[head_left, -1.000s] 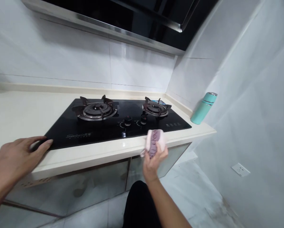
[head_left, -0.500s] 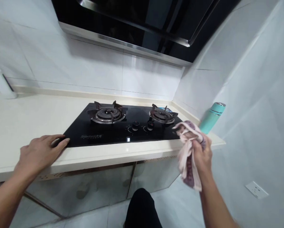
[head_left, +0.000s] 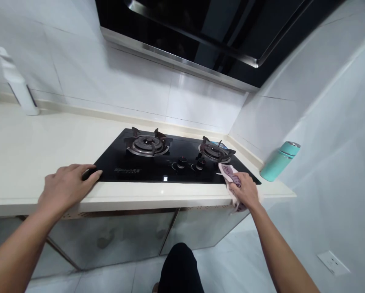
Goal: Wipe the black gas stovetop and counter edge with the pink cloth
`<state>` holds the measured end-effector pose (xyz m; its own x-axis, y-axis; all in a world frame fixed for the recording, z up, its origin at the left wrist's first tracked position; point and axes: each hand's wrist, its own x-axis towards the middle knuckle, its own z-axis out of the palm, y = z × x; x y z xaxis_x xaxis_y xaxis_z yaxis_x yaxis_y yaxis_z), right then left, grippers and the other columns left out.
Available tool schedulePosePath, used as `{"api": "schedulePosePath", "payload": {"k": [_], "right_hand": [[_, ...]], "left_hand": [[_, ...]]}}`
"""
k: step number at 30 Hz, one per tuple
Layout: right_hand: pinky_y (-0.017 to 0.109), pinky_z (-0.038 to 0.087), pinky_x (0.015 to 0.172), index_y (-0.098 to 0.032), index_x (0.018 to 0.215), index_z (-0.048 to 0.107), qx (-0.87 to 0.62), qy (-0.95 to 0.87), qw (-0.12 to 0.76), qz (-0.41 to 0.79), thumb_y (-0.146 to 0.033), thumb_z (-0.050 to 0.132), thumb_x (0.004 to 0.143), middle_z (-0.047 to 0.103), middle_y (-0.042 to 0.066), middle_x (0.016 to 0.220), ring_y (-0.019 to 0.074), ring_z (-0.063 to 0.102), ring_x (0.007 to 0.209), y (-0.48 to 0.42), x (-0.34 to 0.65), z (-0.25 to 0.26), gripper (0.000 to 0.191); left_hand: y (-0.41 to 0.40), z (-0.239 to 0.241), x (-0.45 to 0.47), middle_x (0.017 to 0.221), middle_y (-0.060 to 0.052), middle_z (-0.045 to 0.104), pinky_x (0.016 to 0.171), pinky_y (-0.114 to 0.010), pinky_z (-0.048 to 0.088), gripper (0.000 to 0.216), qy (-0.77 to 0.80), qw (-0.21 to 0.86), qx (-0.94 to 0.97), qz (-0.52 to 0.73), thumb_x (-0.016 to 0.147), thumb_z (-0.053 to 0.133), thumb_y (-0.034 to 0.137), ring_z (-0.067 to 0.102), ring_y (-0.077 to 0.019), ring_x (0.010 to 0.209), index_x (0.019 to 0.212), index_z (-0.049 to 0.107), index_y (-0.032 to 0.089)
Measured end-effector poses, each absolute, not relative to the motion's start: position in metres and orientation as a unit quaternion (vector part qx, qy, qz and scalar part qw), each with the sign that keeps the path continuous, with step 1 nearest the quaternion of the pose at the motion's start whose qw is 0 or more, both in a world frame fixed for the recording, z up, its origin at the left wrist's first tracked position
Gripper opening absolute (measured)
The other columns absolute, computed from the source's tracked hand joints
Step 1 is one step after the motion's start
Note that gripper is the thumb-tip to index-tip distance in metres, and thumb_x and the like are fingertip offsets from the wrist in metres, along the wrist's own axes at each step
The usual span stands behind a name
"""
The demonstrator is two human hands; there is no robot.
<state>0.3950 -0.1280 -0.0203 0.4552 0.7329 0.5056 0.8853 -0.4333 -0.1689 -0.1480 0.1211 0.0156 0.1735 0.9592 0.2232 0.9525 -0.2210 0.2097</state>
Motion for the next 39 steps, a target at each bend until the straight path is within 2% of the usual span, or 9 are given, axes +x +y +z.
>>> {"api": "schedulePosePath", "payload": {"k": [6,14,25,29,33,36,39], "right_hand": [[0.042,0.046,0.095,-0.023,0.119,0.066,-0.739,-0.610,0.240,-0.154,-0.036,0.058,0.086,0.060,0.010,0.126,0.0280,0.056,0.108,-0.110,0.320,-0.019,0.036],[0.044,0.044,0.100,-0.020,0.128,0.062,-0.673,-0.706,0.186,-0.118,-0.033,0.060,0.089,0.057,0.013,0.131,0.0301,0.053,0.114,-0.038,0.225,0.001,0.041],[0.050,0.044,0.101,-0.023,0.138,0.060,-0.618,-0.765,0.176,-0.057,-0.048,0.063,0.094,0.054,0.015,0.139,0.0339,0.051,0.117,0.041,0.070,0.023,0.051],[0.045,0.046,0.104,-0.026,0.129,0.063,-0.534,-0.806,0.254,0.009,-0.037,0.067,0.089,0.056,0.007,0.135,0.0280,0.053,0.117,0.045,0.041,0.018,0.041],[0.035,0.050,0.101,-0.024,0.111,0.063,-0.461,-0.764,0.435,0.121,-0.023,0.059,0.081,0.062,0.004,0.120,0.0200,0.060,0.111,0.036,0.052,0.012,0.031],[0.035,0.053,0.094,-0.022,0.110,0.061,-0.457,-0.675,0.562,0.139,-0.029,0.054,0.081,0.065,0.004,0.111,0.0209,0.063,0.102,0.035,0.079,0.017,0.030],[0.036,0.054,0.087,-0.021,0.119,0.057,-0.522,-0.562,0.634,0.094,-0.039,0.050,0.088,0.064,0.006,0.109,0.0223,0.063,0.096,0.046,0.119,0.029,0.037]], "left_hand": [[0.110,0.015,-0.145,0.143,-0.015,0.066,0.114,-0.059,0.037,0.060,0.601,0.031,0.772,0.207,0.098,0.038,0.060,0.051,-0.0386,0.136,0.131,0.071,0.021],[0.108,0.009,-0.145,0.139,-0.013,0.069,0.115,-0.058,0.037,0.059,0.594,0.050,0.762,0.254,0.098,0.038,0.061,0.055,-0.0394,0.134,0.126,0.074,0.024],[0.112,0.007,-0.148,0.139,-0.016,0.068,0.112,-0.057,0.041,0.065,0.615,0.034,0.741,0.268,0.100,0.032,0.064,0.055,-0.0410,0.135,0.128,0.075,0.023],[0.110,0.012,-0.148,0.139,-0.016,0.069,0.110,-0.052,0.043,0.063,0.621,0.031,0.742,0.252,0.102,0.030,0.058,0.056,-0.0381,0.134,0.128,0.075,0.022],[0.107,0.013,-0.148,0.135,-0.015,0.072,0.107,-0.050,0.045,0.061,0.625,0.032,0.735,0.263,0.103,0.030,0.056,0.059,-0.0370,0.131,0.124,0.077,0.022],[0.106,0.011,-0.148,0.132,-0.015,0.073,0.108,-0.050,0.044,0.061,0.617,0.037,0.734,0.281,0.104,0.031,0.057,0.059,-0.0366,0.130,0.123,0.077,0.022],[0.104,0.009,-0.147,0.129,-0.015,0.074,0.109,-0.051,0.041,0.061,0.609,0.048,0.736,0.293,0.104,0.032,0.058,0.058,-0.0369,0.129,0.121,0.078,0.021]]}}
